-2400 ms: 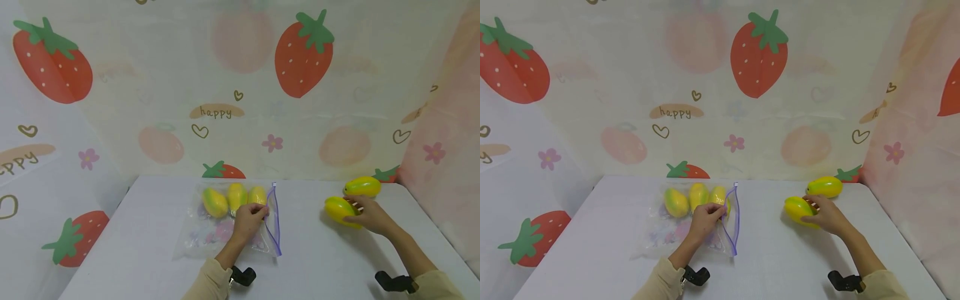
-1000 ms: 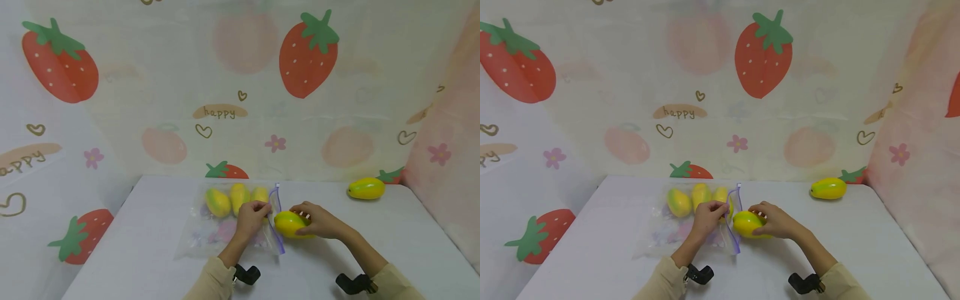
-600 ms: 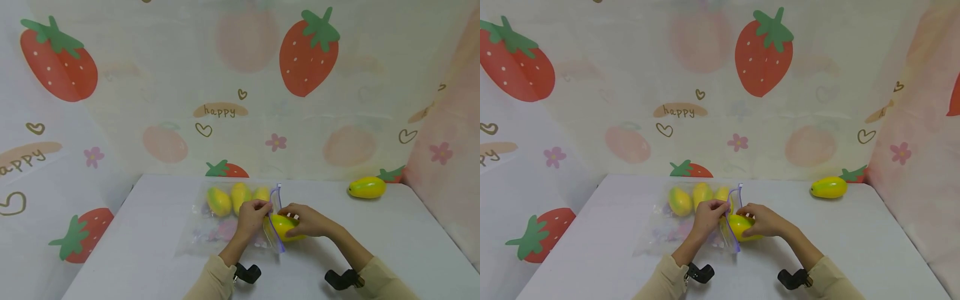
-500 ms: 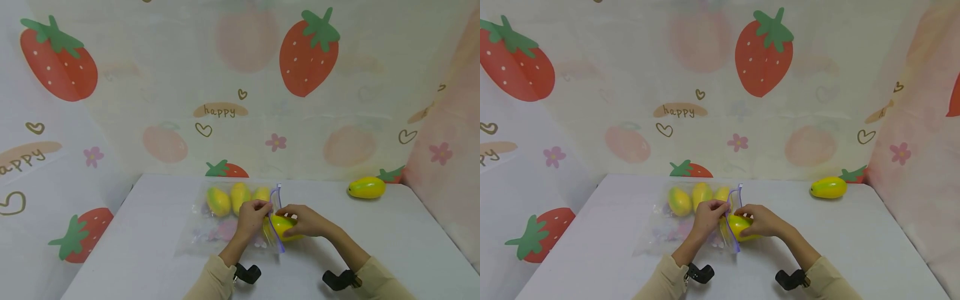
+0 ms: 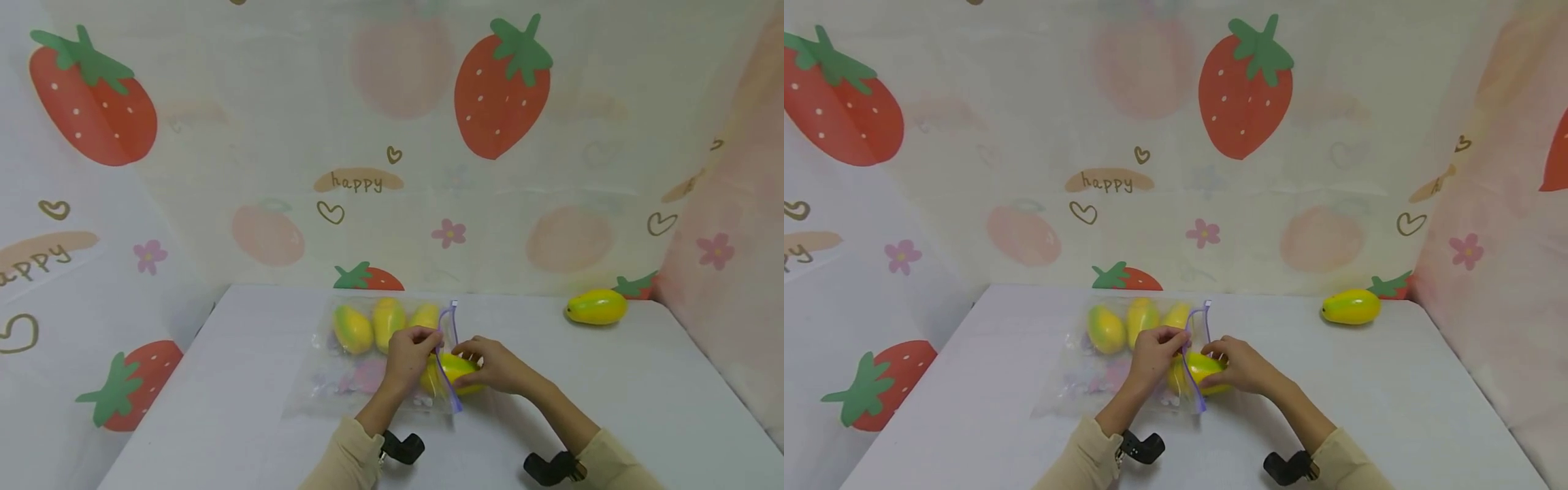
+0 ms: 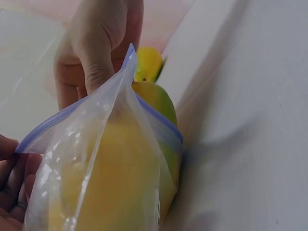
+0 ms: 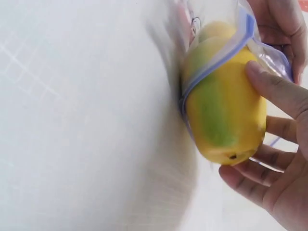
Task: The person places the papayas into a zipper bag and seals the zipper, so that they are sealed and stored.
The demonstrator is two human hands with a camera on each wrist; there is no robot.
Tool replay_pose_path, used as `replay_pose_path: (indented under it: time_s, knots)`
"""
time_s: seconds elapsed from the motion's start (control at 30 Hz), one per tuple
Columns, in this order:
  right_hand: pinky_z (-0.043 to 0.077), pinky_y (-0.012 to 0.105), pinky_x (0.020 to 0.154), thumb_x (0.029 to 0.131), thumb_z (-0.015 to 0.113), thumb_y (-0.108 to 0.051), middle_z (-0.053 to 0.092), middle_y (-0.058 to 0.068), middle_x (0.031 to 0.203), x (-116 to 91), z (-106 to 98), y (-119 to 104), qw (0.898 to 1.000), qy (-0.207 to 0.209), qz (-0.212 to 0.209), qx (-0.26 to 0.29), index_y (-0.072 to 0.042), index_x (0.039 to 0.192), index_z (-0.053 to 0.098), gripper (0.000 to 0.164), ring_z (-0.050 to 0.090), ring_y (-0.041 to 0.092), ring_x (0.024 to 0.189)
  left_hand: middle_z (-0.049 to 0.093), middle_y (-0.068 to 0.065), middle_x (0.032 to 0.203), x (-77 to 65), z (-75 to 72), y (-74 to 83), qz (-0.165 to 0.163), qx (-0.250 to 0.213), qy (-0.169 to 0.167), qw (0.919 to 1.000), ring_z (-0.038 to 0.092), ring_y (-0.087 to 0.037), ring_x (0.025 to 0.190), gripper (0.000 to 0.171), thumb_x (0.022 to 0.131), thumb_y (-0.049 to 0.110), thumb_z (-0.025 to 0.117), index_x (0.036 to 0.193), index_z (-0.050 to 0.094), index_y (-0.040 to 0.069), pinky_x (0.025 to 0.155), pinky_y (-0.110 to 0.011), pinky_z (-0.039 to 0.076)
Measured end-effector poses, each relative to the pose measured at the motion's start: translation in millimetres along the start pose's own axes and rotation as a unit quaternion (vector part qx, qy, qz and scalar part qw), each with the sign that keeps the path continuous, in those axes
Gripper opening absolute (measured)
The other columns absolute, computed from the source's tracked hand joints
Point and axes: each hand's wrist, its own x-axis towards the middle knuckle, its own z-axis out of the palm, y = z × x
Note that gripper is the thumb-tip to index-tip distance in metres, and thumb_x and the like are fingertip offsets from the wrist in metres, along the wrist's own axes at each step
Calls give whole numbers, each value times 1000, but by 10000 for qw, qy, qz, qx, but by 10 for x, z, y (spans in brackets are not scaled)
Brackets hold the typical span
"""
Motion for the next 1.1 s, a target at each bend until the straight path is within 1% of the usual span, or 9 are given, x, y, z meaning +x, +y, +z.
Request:
replay_pose_path:
  time_s: [0.1,0.2,0.37,0.47,0.63,0.77,0.9,1.03,1.1]
  knots:
    - [54,37,85,78,82,-29,66,6,104,0,39,38,9991,-52,-126,396,-4,115,66,47,59,17,93,72,-14,80,-7,-5,-3,-18,-12,11,10000,59,-9,69,23,91,18,67,90,74,-3,64,-18,48]
    - [55,39,87,79,81,-22,67,13,109,2,83,61,9958,-10,-226,888,0,115,65,46,62,23,97,72,-14,81,-14,-4,-3,-67,-79,33,9999,58,-9,69,23,91,18,67,90,74,-3,64,-19,48]
    - [56,34,87,81,77,-11,65,22,113,17,189,62,9845,79,-257,1732,6,115,63,40,64,30,101,72,-15,80,-7,0,-19,-67,-120,62,9999,57,-9,68,22,91,18,67,89,74,-3,63,-20,47]
    - [55,33,88,83,73,-6,65,24,112,28,265,37,9792,137,-221,2013,7,114,63,35,63,30,103,72,-14,79,-1,-3,-23,20,-70,98,9999,57,-8,67,22,90,18,67,88,74,-3,62,-19,46]
    - [55,32,89,85,67,-2,65,25,112,35,362,14,9747,262,-271,2204,10,114,63,32,64,27,104,72,-14,77,7,-13,-11,93,-19,182,9998,57,-6,65,20,89,17,68,85,74,-1,59,-18,44]
    - [55,30,87,85,66,-4,66,23,113,32,375,14,9756,307,-219,2161,7,115,64,32,63,29,104,72,-13,77,13,-18,-6,64,1,174,9998,57,-6,65,20,89,18,68,85,75,-1,58,-18,43]
    - [54,29,85,87,67,-9,66,21,113,13,319,27,9781,285,-143,2057,3,116,65,31,63,32,104,72,-13,79,15,-24,-8,56,49,126,9999,57,-7,66,21,90,19,67,87,75,-1,59,-18,44]
    - [54,32,86,88,69,-11,63,26,116,-11,230,58,9774,339,-118,2084,7,122,60,39,63,35,105,72,-12,80,15,-27,-10,22,141,73,9999,57,-8,68,23,91,21,67,88,75,-1,60,-19,45]
    - [54,33,86,88,70,-12,62,26,118,-25,179,81,9774,411,-26,2076,7,125,57,43,63,34,104,72,-11,80,16,-27,-16,1,195,54,9998,57,-8,68,23,91,22,67,89,75,1,61,-19,46]
